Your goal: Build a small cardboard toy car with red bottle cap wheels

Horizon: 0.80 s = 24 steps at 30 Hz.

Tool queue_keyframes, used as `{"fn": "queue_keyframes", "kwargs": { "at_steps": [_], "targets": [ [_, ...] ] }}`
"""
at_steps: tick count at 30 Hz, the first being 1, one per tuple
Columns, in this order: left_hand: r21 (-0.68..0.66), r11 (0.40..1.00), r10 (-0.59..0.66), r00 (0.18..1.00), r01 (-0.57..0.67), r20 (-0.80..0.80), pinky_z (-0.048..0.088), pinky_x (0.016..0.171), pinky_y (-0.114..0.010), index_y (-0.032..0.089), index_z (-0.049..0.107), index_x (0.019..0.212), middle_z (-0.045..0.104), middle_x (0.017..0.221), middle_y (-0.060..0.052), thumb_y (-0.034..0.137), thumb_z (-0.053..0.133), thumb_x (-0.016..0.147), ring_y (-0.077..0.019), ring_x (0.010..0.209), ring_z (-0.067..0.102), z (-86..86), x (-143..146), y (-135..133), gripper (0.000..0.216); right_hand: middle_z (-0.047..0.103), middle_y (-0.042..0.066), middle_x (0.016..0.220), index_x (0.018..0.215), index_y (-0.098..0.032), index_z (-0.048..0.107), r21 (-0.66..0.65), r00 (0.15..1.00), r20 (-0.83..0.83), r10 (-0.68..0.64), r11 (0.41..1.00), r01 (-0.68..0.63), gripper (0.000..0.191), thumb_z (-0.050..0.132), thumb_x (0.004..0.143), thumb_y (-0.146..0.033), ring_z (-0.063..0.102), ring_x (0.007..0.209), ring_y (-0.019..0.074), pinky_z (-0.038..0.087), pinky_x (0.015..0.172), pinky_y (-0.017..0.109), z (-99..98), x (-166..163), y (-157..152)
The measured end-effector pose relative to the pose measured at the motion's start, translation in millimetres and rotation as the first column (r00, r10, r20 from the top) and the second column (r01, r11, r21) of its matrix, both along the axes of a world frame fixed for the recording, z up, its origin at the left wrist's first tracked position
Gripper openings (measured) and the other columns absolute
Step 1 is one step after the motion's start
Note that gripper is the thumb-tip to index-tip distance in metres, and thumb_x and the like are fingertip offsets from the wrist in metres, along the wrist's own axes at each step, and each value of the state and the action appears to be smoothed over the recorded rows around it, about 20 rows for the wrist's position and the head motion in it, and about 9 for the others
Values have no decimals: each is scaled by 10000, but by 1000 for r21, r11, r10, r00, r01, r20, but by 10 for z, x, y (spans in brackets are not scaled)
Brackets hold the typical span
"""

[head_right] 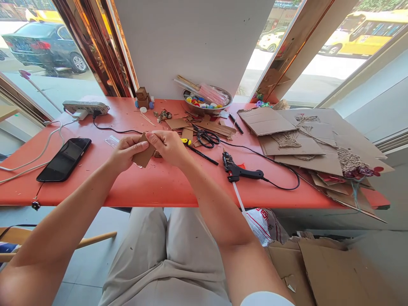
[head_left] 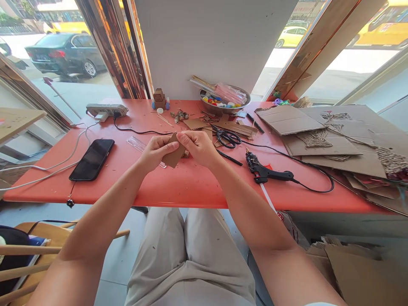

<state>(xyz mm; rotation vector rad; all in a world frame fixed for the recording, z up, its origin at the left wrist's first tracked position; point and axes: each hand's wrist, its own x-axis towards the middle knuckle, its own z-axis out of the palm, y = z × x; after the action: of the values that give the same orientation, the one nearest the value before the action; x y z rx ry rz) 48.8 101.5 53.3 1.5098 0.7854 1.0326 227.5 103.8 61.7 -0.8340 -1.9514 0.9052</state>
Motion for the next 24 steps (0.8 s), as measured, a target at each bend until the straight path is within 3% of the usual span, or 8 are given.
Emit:
{"fn": "queue_keyframes", "kwargs": {
  "at_steps": [4, 8, 12, 15, 19, 22, 24],
  "targets": [
    [-37, 999, -4, 1000, 5, 16, 359, 391, -233, 185, 680, 645, 579, 542, 16, 691, 997, 579, -101, 447, 460, 14, 9, 0, 601, 387, -33, 652, 709, -251, 422, -2, 1000, 26, 12, 1000, -12, 702, 427, 1000, -889, 407, 662, 133, 327, 622, 284, -73, -11, 53],
    [-124, 992, 18, 999, -13, 40, 362, 373, -216, 184, 684, 675, 635, 570, -2, 654, 1005, 541, -104, 436, 506, -19, 35, 34, 584, 493, -23, 680, 765, -239, 503, 68, 994, 87, -65, 996, 59, 596, 442, 1075, -744, 483, 689, 144, 400, 683, 285, -129, 40, 111],
    [-179, 980, 105, 991, -90, 78, 291, 344, -207, 189, 665, 676, 588, 541, 12, 576, 959, 584, -94, 409, 461, -23, 10, 79, 495, 754, 33, 965, 1232, -208, 702, 189, 985, 99, -145, 974, 124, 385, 554, 1090, -533, 622, 797, 172, 512, 813, 303, -147, 77, 111],
    [-177, 976, 150, 983, -130, 105, 295, 345, -197, 187, 682, 703, 573, 543, 24, 519, 939, 645, -91, 424, 463, -23, -27, 103, 425, 793, 102, 1255, 1392, -211, 711, 270, 984, 95, -148, 956, 118, 455, 645, 1058, -512, 696, 952, 209, 567, 900, 339, -161, 65, 97],
    [-163, 978, 151, 978, -127, 143, 364, 365, -210, 172, 723, 799, 696, 679, -10, 525, 937, 752, -111, 469, 562, -68, -43, 136, 415, 782, 139, 1391, 1443, -223, 728, 284, 985, 147, -89, 958, 45, 608, 745, 992, -631, 734, 1160, 283, 606, 1022, 424, -200, 55, 127],
    [-196, 971, 166, 975, -136, 148, 421, 388, -234, 165, 725, 844, 730, 745, -34, 606, 874, 862, -139, 503, 620, -107, -47, 161, 466, 703, 154, 1569, 1545, -243, 680, 305, 977, 201, -68, 952, 4, 842, 889, 851, -669, 658, 1424, 360, 580, 1152, 498, -228, 70, 175],
    [-215, 969, 157, 976, -122, 153, 478, 431, -251, 166, 718, 844, 716, 730, -36, 678, 794, 930, -153, 525, 640, -121, -58, 171, 525, 654, 159, 1638, 1582, -238, 659, 325, 972, 220, -85, 946, 10, 887, 909, 835, -648, 592, 1527, 381, 546, 1217, 522, -239, 79, 191]
  ]
}}
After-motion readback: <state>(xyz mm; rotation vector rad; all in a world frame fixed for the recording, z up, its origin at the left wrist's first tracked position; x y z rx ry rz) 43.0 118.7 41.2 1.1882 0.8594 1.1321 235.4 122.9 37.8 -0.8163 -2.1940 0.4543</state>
